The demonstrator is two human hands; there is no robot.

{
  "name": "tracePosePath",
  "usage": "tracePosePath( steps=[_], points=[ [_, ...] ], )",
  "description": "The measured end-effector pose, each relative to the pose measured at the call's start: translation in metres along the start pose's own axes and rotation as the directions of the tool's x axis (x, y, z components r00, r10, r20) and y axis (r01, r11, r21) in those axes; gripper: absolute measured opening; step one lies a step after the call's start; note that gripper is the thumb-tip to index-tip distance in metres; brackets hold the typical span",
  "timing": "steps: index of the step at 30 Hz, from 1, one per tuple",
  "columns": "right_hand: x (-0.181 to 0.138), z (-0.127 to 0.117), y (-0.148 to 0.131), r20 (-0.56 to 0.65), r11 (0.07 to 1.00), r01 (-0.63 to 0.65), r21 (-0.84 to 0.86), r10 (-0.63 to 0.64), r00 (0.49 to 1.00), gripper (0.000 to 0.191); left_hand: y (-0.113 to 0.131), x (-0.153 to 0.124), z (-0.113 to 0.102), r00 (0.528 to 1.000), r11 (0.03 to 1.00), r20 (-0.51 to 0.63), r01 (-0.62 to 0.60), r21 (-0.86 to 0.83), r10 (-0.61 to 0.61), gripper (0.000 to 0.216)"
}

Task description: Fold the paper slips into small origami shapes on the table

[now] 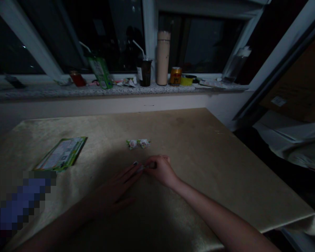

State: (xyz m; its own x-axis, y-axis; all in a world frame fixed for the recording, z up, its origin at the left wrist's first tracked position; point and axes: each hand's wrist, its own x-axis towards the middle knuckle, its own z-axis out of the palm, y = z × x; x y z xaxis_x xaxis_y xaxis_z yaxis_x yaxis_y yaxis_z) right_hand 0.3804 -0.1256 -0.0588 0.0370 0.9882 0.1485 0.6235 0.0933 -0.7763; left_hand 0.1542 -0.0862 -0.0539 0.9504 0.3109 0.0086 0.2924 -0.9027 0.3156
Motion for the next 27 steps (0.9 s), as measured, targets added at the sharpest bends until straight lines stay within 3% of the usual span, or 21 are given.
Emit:
tracePosePath(
  steps=[5,9,12,16,22,27],
  points=[
    [-0.001,0.006,0.002,0.025,0.968,-0.058,0.243,0.054,0.998,0.012,0.001,0.001,-0.001,1.000,1.000,0.017,-0.005,0.010,0.005,0.076],
    [-0.003,0.010,0.007,-0.021,0.936,-0.100,0.338,0.114,0.993,0.022,0.002,0.001,0.000,1.000,1.000,-0.009,-0.012,0.003,0.012,0.076],
    [-0.004,0.011,0.011,-0.091,0.960,-0.085,0.265,0.113,0.989,0.025,0.002,0.001,0.001,1.000,1.000,-0.009,-0.016,0.010,0.017,0.076],
    [-0.005,0.008,0.011,-0.118,0.975,-0.058,0.213,0.084,0.989,0.003,0.001,0.002,0.000,1.000,1.000,0.004,-0.015,0.022,0.015,0.076],
    [-0.007,0.009,0.008,-0.129,0.971,-0.032,0.238,0.065,0.990,0.005,0.001,0.002,0.000,1.000,0.999,0.019,-0.014,0.045,0.013,0.076],
    [-0.014,0.013,0.008,-0.100,0.996,0.042,0.082,-0.034,0.994,0.011,0.002,0.002,0.000,1.000,0.999,0.030,0.003,0.044,-0.004,0.073]
  ],
)
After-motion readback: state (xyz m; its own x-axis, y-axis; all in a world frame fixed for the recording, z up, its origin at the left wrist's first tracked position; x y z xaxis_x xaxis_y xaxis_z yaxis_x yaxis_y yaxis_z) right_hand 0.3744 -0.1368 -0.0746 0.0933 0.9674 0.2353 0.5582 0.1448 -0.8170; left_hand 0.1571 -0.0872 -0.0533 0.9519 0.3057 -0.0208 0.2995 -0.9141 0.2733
